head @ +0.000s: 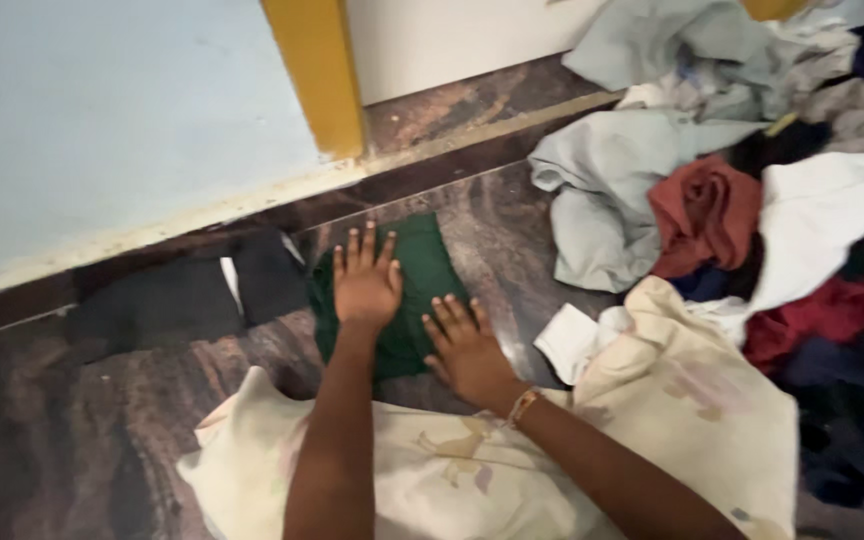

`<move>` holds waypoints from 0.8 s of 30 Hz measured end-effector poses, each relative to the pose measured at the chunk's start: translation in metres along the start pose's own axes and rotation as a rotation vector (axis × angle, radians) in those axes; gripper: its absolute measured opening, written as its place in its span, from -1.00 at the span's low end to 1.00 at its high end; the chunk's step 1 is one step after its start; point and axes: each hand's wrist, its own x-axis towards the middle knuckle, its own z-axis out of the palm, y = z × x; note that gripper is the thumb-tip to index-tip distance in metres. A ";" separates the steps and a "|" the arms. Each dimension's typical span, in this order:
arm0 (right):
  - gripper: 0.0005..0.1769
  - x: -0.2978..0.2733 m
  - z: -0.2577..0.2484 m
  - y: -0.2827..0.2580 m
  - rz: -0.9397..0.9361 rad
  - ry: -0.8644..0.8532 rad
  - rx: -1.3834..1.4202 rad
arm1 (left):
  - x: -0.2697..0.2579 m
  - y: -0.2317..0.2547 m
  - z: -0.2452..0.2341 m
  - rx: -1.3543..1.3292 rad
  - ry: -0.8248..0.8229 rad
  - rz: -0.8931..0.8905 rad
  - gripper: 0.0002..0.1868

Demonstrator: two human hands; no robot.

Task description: The person folds clothes by hand, including a green pair of shorts and a coral-colored t-shirt.

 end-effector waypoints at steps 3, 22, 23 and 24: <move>-0.63 0.029 -0.008 0.012 0.059 0.053 0.015 | -0.004 0.000 -0.003 -0.020 -0.020 -0.017 -0.46; -0.39 0.108 0.021 0.035 0.113 0.191 0.091 | 0.008 0.005 -0.003 -0.046 -0.057 -0.069 -0.45; -0.37 0.102 0.019 0.036 0.091 0.170 0.094 | 0.009 0.005 -0.004 -0.036 -0.061 -0.070 -0.45; -0.36 0.095 0.017 0.037 0.070 0.149 0.098 | 0.010 0.004 -0.004 -0.025 -0.066 -0.070 -0.45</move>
